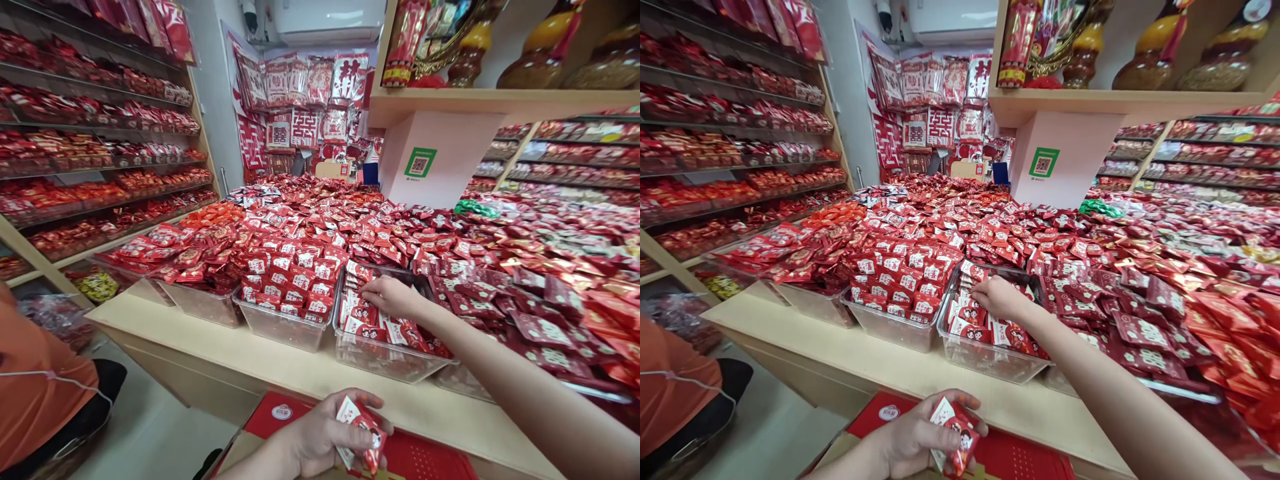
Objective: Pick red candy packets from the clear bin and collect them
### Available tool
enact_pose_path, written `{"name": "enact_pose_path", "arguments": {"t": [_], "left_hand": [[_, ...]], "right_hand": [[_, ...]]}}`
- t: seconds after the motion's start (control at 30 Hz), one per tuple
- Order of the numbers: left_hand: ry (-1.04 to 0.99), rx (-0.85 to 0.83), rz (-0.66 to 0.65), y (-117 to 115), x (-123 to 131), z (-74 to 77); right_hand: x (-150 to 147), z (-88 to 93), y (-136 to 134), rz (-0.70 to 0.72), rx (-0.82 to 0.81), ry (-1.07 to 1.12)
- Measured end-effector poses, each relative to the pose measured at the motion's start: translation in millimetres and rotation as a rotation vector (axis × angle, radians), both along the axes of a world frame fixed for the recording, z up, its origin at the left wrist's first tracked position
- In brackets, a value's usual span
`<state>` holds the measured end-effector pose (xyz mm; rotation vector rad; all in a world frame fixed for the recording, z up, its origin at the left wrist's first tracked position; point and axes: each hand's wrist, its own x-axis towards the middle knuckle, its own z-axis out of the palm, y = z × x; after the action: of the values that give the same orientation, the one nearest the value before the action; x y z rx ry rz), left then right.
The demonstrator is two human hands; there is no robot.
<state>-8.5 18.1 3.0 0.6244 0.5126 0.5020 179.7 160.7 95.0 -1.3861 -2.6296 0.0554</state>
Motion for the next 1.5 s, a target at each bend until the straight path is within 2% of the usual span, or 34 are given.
{"name": "enact_pose_path", "arguments": {"t": [0.23, 0.47, 0.63, 0.8, 1.0, 1.13, 1.27, 1.37, 1.5], "left_hand": [[-0.01, 0.016, -0.017, -0.3, 0.4, -6.3], [-0.008, 0.013, -0.026, -0.7, -0.5, -3.8], [-0.012, 0.022, -0.035, -1.3, -0.7, -1.6], [-0.04, 0.019, -0.033, -1.6, -0.1, -0.9], [-0.066, 0.025, -0.031, -1.6, 0.7, -1.3], [-0.053, 0.031, -0.042, -1.6, 0.3, -1.7], [-0.016, 0.048, -0.042, -2.0, -0.2, -2.3], [-0.005, 0.062, -0.039, -2.1, -0.5, -1.9], [0.009, 0.052, -0.045, -1.7, -0.7, -0.6]], "right_hand": [[7.4, -10.8, -2.4, -0.02, -0.14, 0.085], [5.2, -16.8, 8.5, -0.011, -0.111, -0.102], [1.2, -12.1, 9.0, -0.097, -0.171, -0.176], [2.5, -11.1, 13.3, -0.087, -0.223, -0.198], [0.8, -7.0, 16.7, -0.111, -0.229, -0.119], [-5.5, 4.3, 10.1, -0.042, -0.228, 0.005], [-10.8, 11.5, 4.2, -0.015, -0.26, -0.088], [-10.4, 9.3, 5.8, -0.086, -0.287, -0.128], [-4.8, 1.1, 10.9, -0.139, -0.339, -0.006]]}}
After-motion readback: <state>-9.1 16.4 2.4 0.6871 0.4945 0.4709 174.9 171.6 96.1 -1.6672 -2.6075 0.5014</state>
